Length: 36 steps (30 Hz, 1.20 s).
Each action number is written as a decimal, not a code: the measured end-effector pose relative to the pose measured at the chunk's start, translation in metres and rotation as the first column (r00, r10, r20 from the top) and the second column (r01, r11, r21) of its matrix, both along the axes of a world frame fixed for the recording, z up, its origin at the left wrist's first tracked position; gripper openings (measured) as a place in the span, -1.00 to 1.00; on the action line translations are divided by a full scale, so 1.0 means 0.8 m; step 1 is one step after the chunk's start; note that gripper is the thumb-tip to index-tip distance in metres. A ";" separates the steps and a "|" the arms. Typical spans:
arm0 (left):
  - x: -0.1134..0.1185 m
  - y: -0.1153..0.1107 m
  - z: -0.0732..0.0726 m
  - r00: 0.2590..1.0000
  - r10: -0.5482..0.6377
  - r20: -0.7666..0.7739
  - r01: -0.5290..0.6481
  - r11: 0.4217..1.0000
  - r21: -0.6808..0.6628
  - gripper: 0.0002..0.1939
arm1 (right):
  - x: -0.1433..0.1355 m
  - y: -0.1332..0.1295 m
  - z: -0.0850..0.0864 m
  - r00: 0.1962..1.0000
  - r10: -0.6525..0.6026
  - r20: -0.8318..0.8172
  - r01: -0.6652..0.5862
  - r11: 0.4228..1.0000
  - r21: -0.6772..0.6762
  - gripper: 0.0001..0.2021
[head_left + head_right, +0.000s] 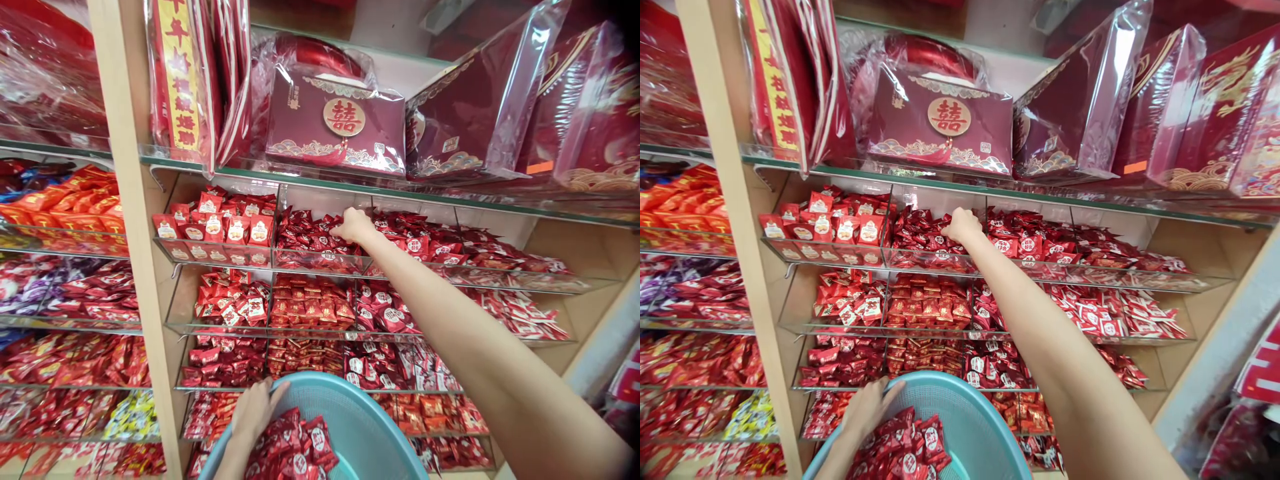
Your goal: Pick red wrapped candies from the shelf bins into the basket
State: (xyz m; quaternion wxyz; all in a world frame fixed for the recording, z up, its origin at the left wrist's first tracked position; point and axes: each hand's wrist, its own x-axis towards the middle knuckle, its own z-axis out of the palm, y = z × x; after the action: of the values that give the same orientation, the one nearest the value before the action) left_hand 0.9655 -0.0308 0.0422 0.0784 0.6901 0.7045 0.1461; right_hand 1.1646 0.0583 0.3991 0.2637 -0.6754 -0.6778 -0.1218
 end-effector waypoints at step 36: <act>0.008 0.007 0.002 1.000 -0.011 -0.019 0.011 1.000 -0.016 -0.31 | 0.012 0.003 -0.001 0.649 0.321 -0.690 -0.371 0.925 0.082 -0.76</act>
State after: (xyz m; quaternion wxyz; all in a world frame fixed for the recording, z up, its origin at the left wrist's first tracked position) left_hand 0.9718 -0.0256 0.0437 0.0781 0.6945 0.7026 0.1337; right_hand 1.1738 0.0605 0.3979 0.4930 -0.5380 -0.6492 0.2146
